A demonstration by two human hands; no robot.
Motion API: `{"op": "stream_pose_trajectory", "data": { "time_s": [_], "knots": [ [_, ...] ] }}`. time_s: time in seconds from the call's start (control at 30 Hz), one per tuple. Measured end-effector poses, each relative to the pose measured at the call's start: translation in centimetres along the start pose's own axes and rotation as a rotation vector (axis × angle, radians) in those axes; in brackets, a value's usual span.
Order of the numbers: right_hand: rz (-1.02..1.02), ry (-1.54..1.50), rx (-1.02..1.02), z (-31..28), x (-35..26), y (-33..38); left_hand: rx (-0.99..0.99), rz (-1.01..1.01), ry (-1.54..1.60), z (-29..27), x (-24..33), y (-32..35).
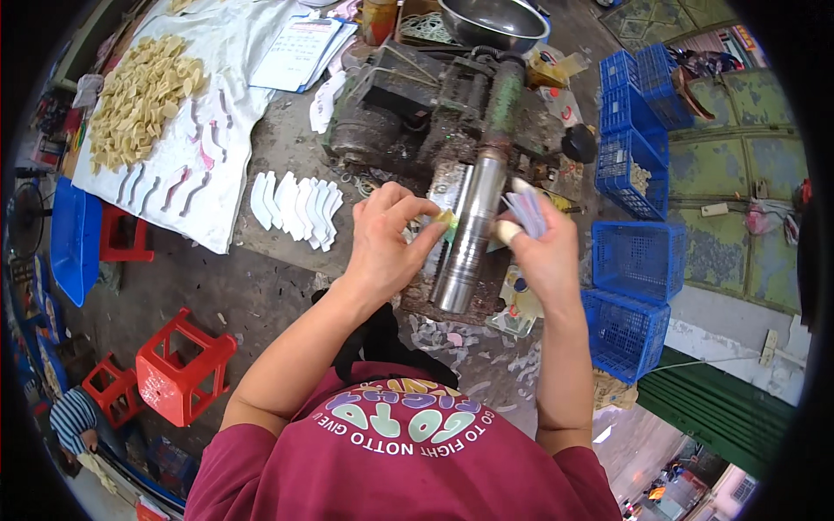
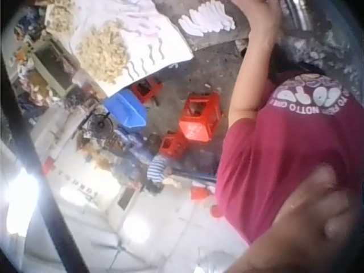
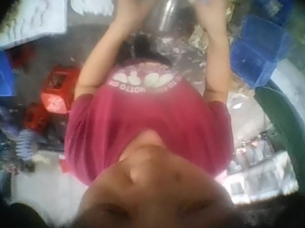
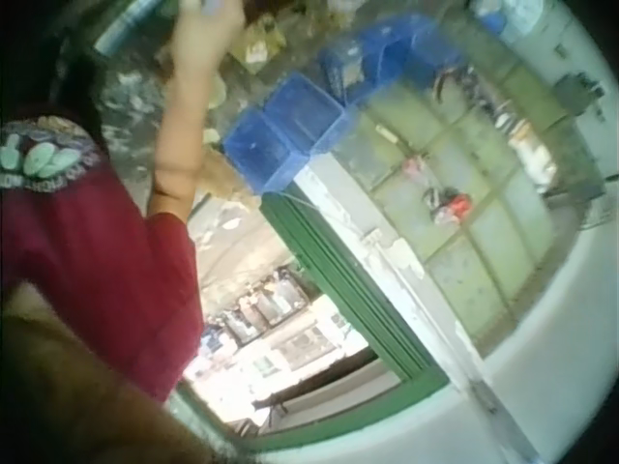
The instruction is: The person wraps small, colorful, rectangular items using a cylindrical metal tool. They pick up a flat wrapper, place the item on it, and roll it around the metal cylinder to form a tight cylindrical shape. The wrapped items are then placed on a white cloth on the table. The person occasionally pours a liquid from a plastic container into a metal bowl.
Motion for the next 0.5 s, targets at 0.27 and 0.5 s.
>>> {"op": "stream_pose_trajectory", "data": {
  "time_s": [0.27,0.5],
  "knots": [
    [0.058,-0.351,-0.162,-1.4,-0.4,0.6,0.406,-0.28,0.091,-11.1,-9.6,0.4],
    [-0.027,-0.576,-0.217,0.8,-2.6,1.5,0.03,0.003,-0.75,-14.5,-16.4,5.8]
  ]
}}
Point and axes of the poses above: each hand's wrist, its own y-axis away from the middle knuckle, its own z-axis out of the palm, x = y × z, the point moved 6 cm from there along -y, towards the middle knuckle, and after that the axes turned 9 degrees about y, right-handed, at the moved point
